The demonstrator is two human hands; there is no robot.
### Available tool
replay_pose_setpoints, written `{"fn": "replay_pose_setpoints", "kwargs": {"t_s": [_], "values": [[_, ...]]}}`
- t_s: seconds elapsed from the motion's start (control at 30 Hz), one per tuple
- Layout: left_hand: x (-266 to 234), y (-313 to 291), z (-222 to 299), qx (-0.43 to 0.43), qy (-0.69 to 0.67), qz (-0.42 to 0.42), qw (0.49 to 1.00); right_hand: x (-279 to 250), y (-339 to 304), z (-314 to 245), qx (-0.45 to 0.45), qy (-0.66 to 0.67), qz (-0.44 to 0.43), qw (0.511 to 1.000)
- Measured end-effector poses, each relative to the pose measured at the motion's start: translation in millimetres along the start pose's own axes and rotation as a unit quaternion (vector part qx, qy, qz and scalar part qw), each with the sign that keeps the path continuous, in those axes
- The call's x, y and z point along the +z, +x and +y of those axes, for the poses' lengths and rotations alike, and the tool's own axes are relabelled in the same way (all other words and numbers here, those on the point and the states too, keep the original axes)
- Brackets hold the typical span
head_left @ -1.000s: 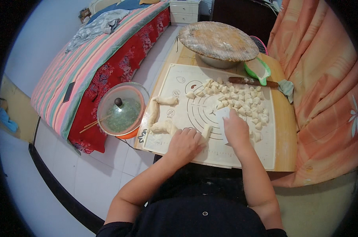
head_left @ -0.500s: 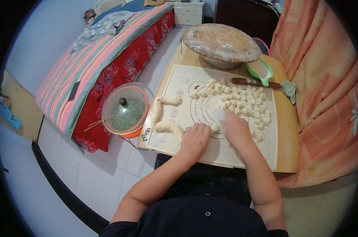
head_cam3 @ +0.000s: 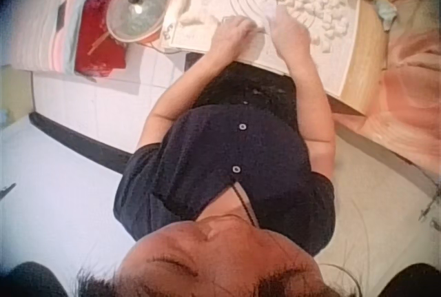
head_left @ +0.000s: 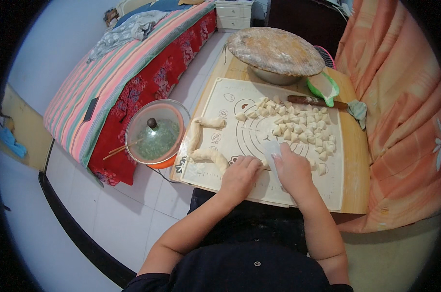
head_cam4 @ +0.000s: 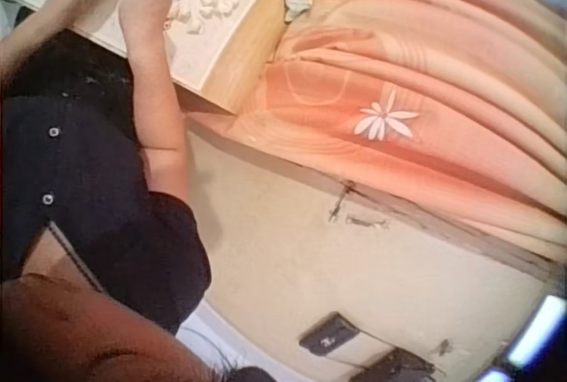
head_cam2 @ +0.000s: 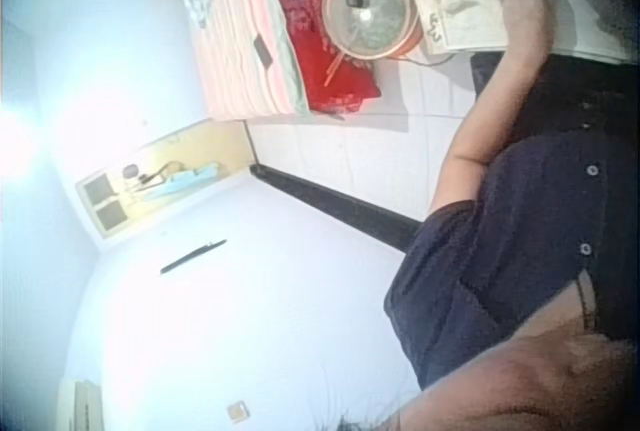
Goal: The person rolls a long piece of dough into a rope shape on a silicone mat, then uses a plastic scraper to cut it into small uniform pieces. The cut pieces are gathered and placed on the mat. The person repeats this process with additional dough pieces.
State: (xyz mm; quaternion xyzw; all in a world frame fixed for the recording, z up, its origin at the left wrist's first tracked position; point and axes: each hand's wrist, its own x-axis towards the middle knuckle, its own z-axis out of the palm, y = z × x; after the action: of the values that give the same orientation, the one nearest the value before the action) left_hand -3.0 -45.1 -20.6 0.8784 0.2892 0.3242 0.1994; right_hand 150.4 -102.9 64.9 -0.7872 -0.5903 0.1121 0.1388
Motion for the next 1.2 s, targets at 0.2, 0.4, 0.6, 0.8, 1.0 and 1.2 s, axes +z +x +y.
{"fn": "replay_pose_setpoints", "kwargs": {"t_s": [0.2, 0.4, 0.6, 0.8, 1.0, 1.2], "values": [[7.0, -3.1, -5.2, 0.031, 0.024, 0.006, 0.999, 28.1, 13.4, -4.2, -0.014, -0.034, -0.031, 0.999], [-16.0, 0.3, 4.0, -0.002, 0.076, -0.018, 0.997, 37.4, 43.7, 0.0, 0.042, 0.031, 0.039, 0.998], [-14.1, 3.8, -14.4, -0.068, 0.024, 0.015, 0.997, 2.7, 20.1, -3.0, 0.039, 0.064, 0.064, 0.995], [-7.2, 5.1, -23.1, -0.022, 0.044, 0.037, 0.998, 13.6, 20.9, -17.0, -0.005, 0.036, -0.006, 0.999], [-7.8, 4.2, -23.6, -0.018, 0.063, 0.029, 0.997, 46.8, 38.5, -27.1, -0.031, -0.011, -0.019, 0.999], [-37.8, -11.7, -14.4, 0.024, 0.141, -0.068, 0.987, 37.6, 47.3, -3.7, 0.039, 0.007, 0.030, 0.999]]}}
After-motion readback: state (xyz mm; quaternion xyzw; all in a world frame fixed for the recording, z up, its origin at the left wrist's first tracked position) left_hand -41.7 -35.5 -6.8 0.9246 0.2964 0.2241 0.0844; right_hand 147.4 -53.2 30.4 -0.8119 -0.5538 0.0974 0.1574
